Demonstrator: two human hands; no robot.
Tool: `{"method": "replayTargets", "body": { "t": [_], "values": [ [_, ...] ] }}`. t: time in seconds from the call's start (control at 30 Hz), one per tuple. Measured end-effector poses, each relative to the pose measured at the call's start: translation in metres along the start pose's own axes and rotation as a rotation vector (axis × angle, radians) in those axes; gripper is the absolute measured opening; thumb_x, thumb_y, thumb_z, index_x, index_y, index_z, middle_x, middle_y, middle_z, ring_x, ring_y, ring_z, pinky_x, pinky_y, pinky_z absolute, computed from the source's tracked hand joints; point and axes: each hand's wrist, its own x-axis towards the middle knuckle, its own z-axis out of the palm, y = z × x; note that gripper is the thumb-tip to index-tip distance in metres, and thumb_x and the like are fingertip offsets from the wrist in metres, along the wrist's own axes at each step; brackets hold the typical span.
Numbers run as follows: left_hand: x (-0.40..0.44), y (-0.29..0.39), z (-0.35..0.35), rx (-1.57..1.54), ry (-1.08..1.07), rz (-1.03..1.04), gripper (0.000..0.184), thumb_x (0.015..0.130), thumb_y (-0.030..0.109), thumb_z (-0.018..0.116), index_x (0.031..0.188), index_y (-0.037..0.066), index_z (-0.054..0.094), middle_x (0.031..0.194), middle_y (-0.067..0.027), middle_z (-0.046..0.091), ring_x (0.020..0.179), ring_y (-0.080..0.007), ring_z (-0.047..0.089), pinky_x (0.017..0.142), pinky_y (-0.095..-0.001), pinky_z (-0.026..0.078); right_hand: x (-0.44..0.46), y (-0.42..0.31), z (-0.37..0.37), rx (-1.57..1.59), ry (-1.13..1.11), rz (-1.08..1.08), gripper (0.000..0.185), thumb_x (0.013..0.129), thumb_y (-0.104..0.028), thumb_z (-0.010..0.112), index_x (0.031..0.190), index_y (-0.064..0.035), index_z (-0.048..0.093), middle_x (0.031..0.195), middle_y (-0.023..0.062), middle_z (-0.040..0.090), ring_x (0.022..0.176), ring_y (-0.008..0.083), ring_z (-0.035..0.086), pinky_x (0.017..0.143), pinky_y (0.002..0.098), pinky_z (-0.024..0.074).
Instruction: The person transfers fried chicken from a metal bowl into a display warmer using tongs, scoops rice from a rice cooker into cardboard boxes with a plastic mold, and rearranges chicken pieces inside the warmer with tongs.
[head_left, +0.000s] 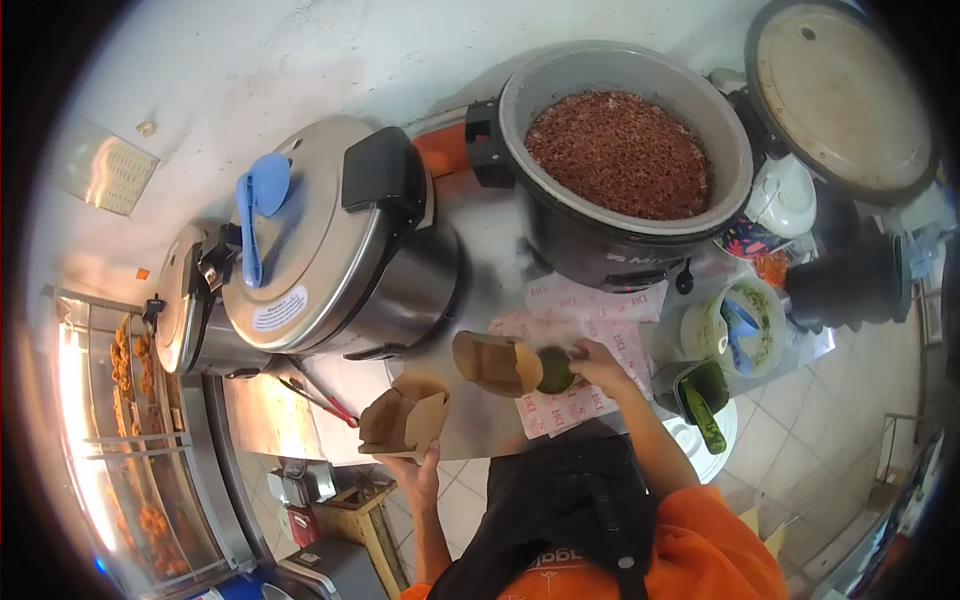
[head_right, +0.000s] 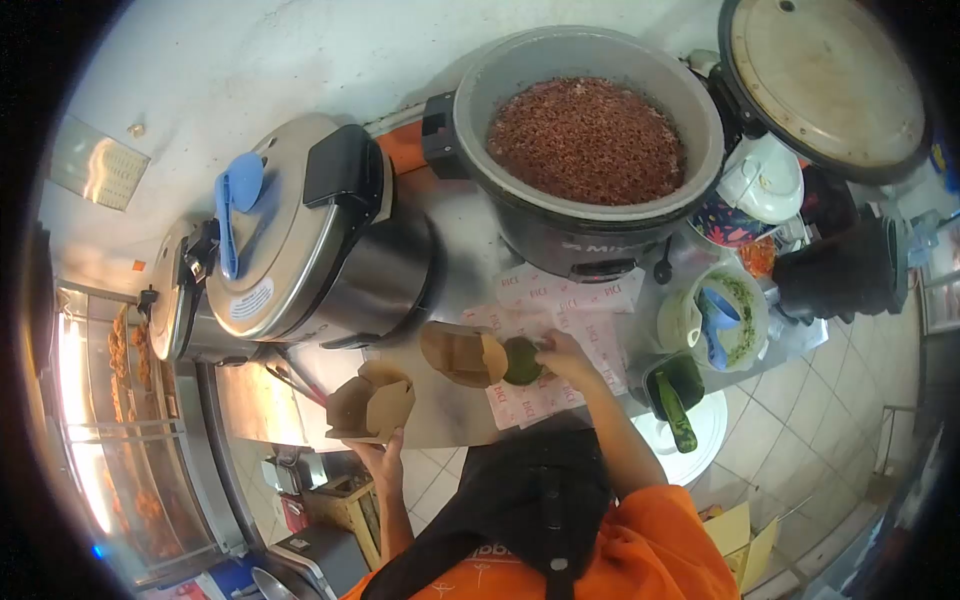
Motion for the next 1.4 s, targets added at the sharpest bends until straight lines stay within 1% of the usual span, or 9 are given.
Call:
{"method": "replayTargets", "body": {
  "t": [0.27,0.53,0.8,0.9,1.0,1.1,1.2,1.27,1.4],
  "values": [
    [0.017,0.002,0.012,-0.022,-0.147,0.062,0.094,0.065,0.005,0.067,0.133,0.004,0.003,0.128,-0.0165,0.026,0.119,-0.0256,0.031,0.1,-0.0384,0.027,-0.028,0.028,-0.011,0.609,-0.079,0.157,0.057,0.079,-0.013,0.062,0.127,-0.0031,0.032,0.115,0.0116,0.047,0.101,0.0255,0.052,0.075,0.0399,0.0518],
    [0.038,0.031,0.035,-0.051,-0.209,0.051,0.086,0.061,0.012,0.072,0.129,-0.001,0.021,0.124,-0.0169,0.032,0.113,-0.0254,0.039,0.094,-0.0367,0.034,-0.166,-0.109,-0.043,0.803,-0.073,-0.083,0.053,0.085,-0.023,0.053,0.131,-0.0094,0.031,0.121,0.01,0.046,0.104,0.0263,0.054,0.073,0.0409,0.054],
    [0.049,0.036,0.058,-0.102,-0.326,0.045,0.076,0.062,0.015,0.074,0.123,-0.002,0.033,0.123,-0.0156,0.035,0.109,-0.0233,0.044,0.086,-0.0358,0.042,-0.175,-0.229,-0.113,0.749,-0.001,-0.239,0.051,0.085,-0.027,0.053,0.129,-0.0101,0.034,0.125,0.0105,0.045,0.108,0.0273,0.052,0.072,0.0397,0.0547],
    [0.057,0.036,0.061,-0.051,-0.484,-0.061,0.079,0.06,0.017,0.075,0.123,-0.003,0.033,0.123,-0.0161,0.034,0.112,-0.0249,0.042,0.09,-0.0373,0.039,-0.146,-0.279,-0.131,0.628,0.044,-0.236,0.049,0.085,-0.027,0.052,0.128,-0.0096,0.035,0.123,0.0103,0.046,0.107,0.0281,0.052,0.076,0.0427,0.0528],
    [0.063,0.036,0.074,0.115,-0.338,0.211,0.07,0.06,0.015,0.072,0.119,-0.002,0.039,0.113,-0.0137,0.045,0.102,-0.0238,0.049,0.085,-0.0355,0.042,-0.1,-0.315,-0.148,0.403,0.108,-0.24,0.049,0.085,-0.027,0.053,0.128,-0.0089,0.036,0.121,0.0102,0.047,0.105,0.0271,0.053,0.08,0.0446,0.0499],
    [0.074,0.041,0.086,0.159,-0.449,0.231,0.074,0.059,0.016,0.073,0.12,-0.002,0.036,0.113,-0.0144,0.044,0.103,-0.0247,0.048,0.086,-0.0364,0.041,-0.048,-0.333,-0.161,0.139,0.152,-0.217,0.049,0.082,-0.027,0.057,0.126,-0.0105,0.042,0.115,0.0095,0.051,0.102,0.0255,0.053,0.081,0.0452,0.0476],
    [0.081,0.067,0.104,0.058,-0.562,0.159,0.094,0.055,0.018,0.077,0.128,-0.002,0.021,0.123,-0.0181,0.034,0.118,-0.0299,0.036,0.097,-0.0396,0.031,-0.005,-0.333,-0.164,-0.303,0.284,-0.253,0.046,0.076,-0.022,0.065,0.119,-0.0111,0.052,0.109,0.0107,0.054,0.097,0.0234,0.055,0.08,0.0392,0.0472],
    [0.086,0.08,0.115,-0.056,-0.569,0.152,0.096,0.055,0.015,0.077,0.129,-0.002,0.018,0.123,-0.0177,0.034,0.116,-0.0298,0.038,0.096,-0.0383,0.032,0.017,-0.327,-0.166,-0.72,0.34,-0.456,0.044,0.068,-0.016,0.071,0.111,-0.0124,0.06,0.102,0.0129,0.056,0.091,0.0249,0.057,0.079,0.0345,0.0465],
    [0.101,0.065,0.104,-0.077,-0.801,0.043,0.098,0.056,0.012,0.078,0.131,-0.001,0.016,0.125,-0.0162,0.035,0.116,-0.0263,0.038,0.097,-0.0362,0.033,0.029,-0.318,-0.158,-0.949,0.236,-0.679,0.048,0.061,-0.011,0.074,0.108,-0.0149,0.062,0.096,0.0151,0.056,0.085,0.0304,0.057,0.078,0.0346,0.046]
  ]
}}
